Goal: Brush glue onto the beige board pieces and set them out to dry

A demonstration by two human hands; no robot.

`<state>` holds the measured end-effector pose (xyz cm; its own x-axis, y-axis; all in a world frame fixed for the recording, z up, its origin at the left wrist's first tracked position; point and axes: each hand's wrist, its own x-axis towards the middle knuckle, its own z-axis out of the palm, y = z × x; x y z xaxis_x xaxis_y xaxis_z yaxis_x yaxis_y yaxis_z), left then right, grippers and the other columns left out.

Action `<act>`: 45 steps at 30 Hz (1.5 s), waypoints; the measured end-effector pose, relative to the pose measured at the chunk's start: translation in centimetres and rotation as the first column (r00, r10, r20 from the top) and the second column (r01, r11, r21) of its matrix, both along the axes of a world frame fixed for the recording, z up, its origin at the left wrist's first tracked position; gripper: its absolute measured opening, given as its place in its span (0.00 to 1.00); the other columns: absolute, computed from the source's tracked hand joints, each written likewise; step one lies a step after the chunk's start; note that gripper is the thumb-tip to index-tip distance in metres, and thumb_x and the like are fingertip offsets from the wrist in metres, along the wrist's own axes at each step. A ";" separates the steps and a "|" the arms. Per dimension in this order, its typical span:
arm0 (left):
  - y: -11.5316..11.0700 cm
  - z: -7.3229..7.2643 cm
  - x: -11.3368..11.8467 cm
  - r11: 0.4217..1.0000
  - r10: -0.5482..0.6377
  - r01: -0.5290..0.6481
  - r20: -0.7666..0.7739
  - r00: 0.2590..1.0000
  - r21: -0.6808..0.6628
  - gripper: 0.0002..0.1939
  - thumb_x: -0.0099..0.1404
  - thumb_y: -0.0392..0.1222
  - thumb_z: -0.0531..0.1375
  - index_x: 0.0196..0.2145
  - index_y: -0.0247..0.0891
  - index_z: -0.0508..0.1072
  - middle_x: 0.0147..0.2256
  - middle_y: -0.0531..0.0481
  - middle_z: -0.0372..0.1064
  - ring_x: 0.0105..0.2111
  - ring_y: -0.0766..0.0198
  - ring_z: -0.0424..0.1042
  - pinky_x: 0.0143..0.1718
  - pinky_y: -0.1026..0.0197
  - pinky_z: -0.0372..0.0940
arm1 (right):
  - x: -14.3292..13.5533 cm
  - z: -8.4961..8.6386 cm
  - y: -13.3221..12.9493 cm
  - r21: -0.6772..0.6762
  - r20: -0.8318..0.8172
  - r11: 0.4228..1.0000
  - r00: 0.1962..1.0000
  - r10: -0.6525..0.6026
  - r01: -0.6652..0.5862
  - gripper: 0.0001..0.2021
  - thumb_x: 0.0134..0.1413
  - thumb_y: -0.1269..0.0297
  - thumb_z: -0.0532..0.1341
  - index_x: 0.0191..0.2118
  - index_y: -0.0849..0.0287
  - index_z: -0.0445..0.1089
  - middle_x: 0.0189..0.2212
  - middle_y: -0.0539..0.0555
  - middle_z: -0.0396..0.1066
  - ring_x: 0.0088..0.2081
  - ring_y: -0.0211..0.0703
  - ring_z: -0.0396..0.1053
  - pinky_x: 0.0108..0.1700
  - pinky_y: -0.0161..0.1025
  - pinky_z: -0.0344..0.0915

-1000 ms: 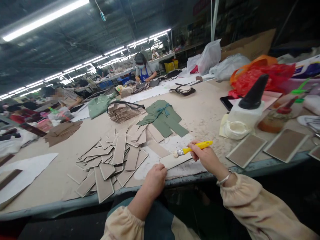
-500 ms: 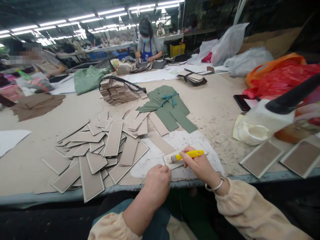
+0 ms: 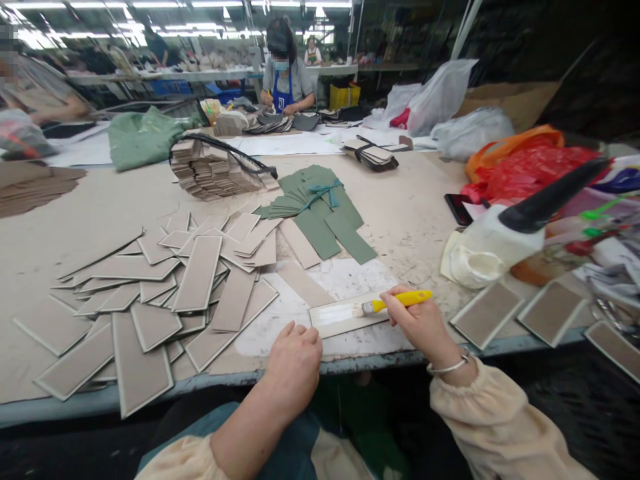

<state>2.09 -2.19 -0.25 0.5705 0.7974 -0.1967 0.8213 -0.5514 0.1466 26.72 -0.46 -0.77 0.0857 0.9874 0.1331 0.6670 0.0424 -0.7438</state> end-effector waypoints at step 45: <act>-0.4 0.0 -0.1 0.999 0.036 -0.036 0.028 0.999 0.004 0.11 0.65 0.34 0.52 0.36 0.39 0.74 0.36 0.47 0.72 0.40 0.56 0.69 0.56 0.48 0.54 | 3.4 1.6 -0.7 0.145 0.260 0.988 0.961 -0.096 0.060 0.13 0.58 0.56 0.52 0.28 0.55 0.67 0.21 0.50 0.70 0.23 0.42 0.68 0.28 0.38 0.58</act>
